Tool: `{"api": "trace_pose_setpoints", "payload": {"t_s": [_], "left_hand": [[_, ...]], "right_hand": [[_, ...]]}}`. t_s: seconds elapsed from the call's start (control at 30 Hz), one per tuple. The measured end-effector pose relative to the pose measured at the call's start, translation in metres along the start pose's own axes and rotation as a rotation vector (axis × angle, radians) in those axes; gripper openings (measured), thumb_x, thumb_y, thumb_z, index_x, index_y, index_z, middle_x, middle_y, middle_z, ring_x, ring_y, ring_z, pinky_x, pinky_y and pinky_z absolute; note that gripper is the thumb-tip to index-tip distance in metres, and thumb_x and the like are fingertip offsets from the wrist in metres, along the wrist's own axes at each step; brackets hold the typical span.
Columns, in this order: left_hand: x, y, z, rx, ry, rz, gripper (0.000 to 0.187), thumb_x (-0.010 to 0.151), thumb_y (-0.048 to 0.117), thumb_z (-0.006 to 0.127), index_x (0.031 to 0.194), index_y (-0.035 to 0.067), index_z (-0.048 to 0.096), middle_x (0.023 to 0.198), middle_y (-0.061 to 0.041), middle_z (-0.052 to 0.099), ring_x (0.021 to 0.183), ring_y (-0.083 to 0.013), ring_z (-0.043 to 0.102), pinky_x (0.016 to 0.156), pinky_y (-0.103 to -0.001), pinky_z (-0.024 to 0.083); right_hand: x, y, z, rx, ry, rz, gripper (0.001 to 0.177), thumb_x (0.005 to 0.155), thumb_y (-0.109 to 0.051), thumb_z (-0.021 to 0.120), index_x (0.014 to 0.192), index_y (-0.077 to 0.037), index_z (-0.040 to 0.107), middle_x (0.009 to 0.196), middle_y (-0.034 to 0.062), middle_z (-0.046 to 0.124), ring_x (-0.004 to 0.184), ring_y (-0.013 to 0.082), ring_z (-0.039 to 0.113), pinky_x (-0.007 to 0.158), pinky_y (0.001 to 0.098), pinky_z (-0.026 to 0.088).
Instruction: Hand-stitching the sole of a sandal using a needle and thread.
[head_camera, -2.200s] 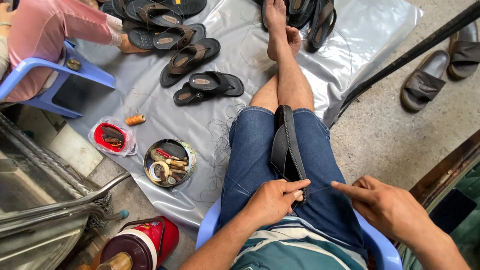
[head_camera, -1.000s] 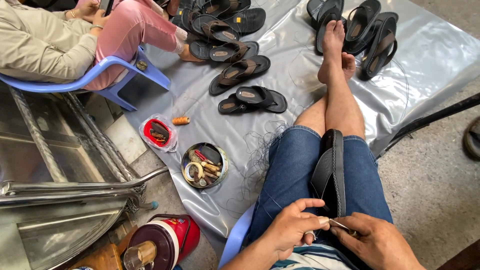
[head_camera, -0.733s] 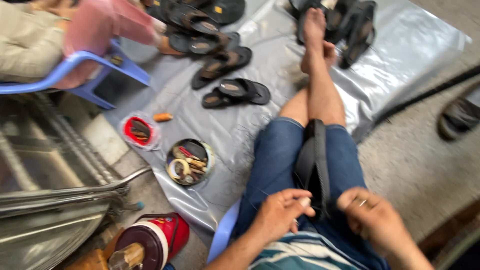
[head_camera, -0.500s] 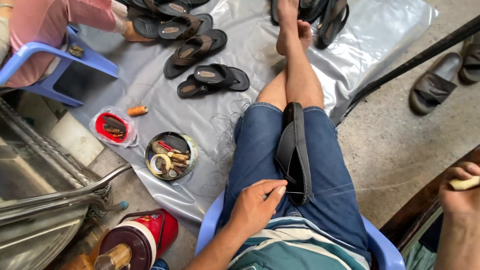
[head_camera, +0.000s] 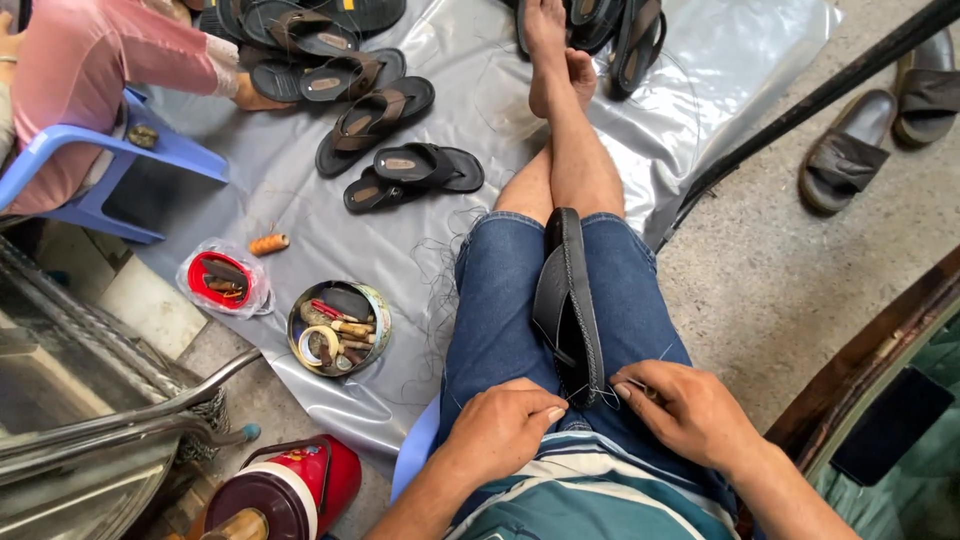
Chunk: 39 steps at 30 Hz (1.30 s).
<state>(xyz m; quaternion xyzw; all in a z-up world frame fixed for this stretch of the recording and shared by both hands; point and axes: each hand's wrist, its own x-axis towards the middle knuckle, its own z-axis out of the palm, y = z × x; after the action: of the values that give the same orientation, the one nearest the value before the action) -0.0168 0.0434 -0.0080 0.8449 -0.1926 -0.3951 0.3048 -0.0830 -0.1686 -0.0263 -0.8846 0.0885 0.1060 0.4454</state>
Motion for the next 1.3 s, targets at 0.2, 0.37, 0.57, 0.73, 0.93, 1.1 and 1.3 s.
{"api": "trace_pose_setpoints", "payload": {"t_s": [0.2, 0.37, 0.57, 0.73, 0.93, 1.1, 1.3], "left_hand": [[0.001, 0.0, -0.005, -0.109, -0.021, -0.014, 0.021, 0.079, 0.025, 0.057, 0.088, 0.012, 0.07, 0.108, 0.005, 0.064, 0.09, -0.0116, 0.062, 0.079, -0.022, 0.047], [-0.003, 0.004, -0.017, -0.343, -0.209, 0.182, 0.018, 0.08, 0.021, 0.056, 0.09, 0.011, 0.068, 0.137, -0.007, 0.043, 0.096, -0.0123, 0.054, 0.081, -0.022, 0.042], [-0.008, 0.006, -0.027, -1.146, -0.469, 0.372, 0.009, 0.082, 0.002, 0.058, 0.075, 0.006, 0.062, 0.149, -0.016, 0.029, 0.126, -0.0205, 0.041, 0.103, -0.025, 0.033], [0.007, 0.023, -0.013, -0.668, -0.046, -0.106, 0.05, 0.07, 0.019, 0.067, 0.116, 0.004, 0.059, 0.109, -0.002, 0.065, 0.068, -0.006, 0.057, 0.064, -0.017, 0.047], [0.023, -0.002, 0.011, -0.292, 0.04, 0.102, 0.032, 0.079, 0.021, 0.057, 0.106, 0.005, 0.063, 0.083, -0.006, 0.066, 0.059, -0.0153, 0.056, 0.057, -0.024, 0.047], [0.026, -0.016, 0.008, -0.413, -0.101, 0.144, 0.031, 0.085, 0.017, 0.053, 0.112, 0.006, 0.062, 0.084, -0.006, 0.062, 0.061, -0.0108, 0.054, 0.058, -0.023, 0.045], [0.0, 0.012, 0.015, -0.122, 0.184, 0.309, 0.041, 0.08, 0.029, 0.06, 0.12, 0.02, 0.055, 0.098, -0.006, 0.051, 0.079, -0.0211, 0.058, 0.07, -0.031, 0.049]], "right_hand": [[0.006, 0.017, 0.0, 0.065, -0.093, -0.009, 0.013, 0.068, -0.023, 0.068, 0.078, -0.017, 0.074, 0.064, -0.0058, 0.075, 0.042, 0.0095, 0.057, 0.043, 0.0214, 0.047], [0.011, 0.018, 0.007, 0.147, -0.026, 0.046, 0.009, 0.073, -0.018, 0.064, 0.075, -0.013, 0.071, 0.049, -0.003, 0.066, 0.031, 0.0086, 0.041, 0.032, 0.0235, 0.034], [0.014, 0.018, 0.003, 0.08, -0.108, 0.064, 0.012, 0.073, -0.021, 0.063, 0.078, -0.015, 0.072, 0.045, 0.0008, 0.065, 0.032, 0.0116, 0.046, 0.036, 0.0253, 0.038], [0.015, 0.019, 0.001, 0.143, -0.149, 0.081, 0.017, 0.073, -0.022, 0.063, 0.081, -0.014, 0.076, 0.043, 0.0021, 0.063, 0.035, 0.0125, 0.045, 0.038, 0.0263, 0.037], [0.01, 0.027, 0.008, 0.107, -0.091, -0.042, 0.014, 0.069, -0.018, 0.065, 0.08, -0.014, 0.074, 0.056, -0.0029, 0.073, 0.037, 0.0115, 0.053, 0.039, 0.0245, 0.043], [0.015, 0.026, 0.002, 0.126, -0.134, 0.086, 0.016, 0.07, -0.019, 0.065, 0.079, -0.013, 0.078, 0.05, 0.0005, 0.073, 0.036, 0.0126, 0.05, 0.039, 0.0256, 0.042], [0.015, 0.008, -0.009, 0.264, -0.285, 0.397, 0.027, 0.073, -0.016, 0.073, 0.059, 0.005, 0.083, 0.037, 0.0113, 0.057, 0.035, 0.0165, 0.042, 0.036, 0.0273, 0.03]]}}
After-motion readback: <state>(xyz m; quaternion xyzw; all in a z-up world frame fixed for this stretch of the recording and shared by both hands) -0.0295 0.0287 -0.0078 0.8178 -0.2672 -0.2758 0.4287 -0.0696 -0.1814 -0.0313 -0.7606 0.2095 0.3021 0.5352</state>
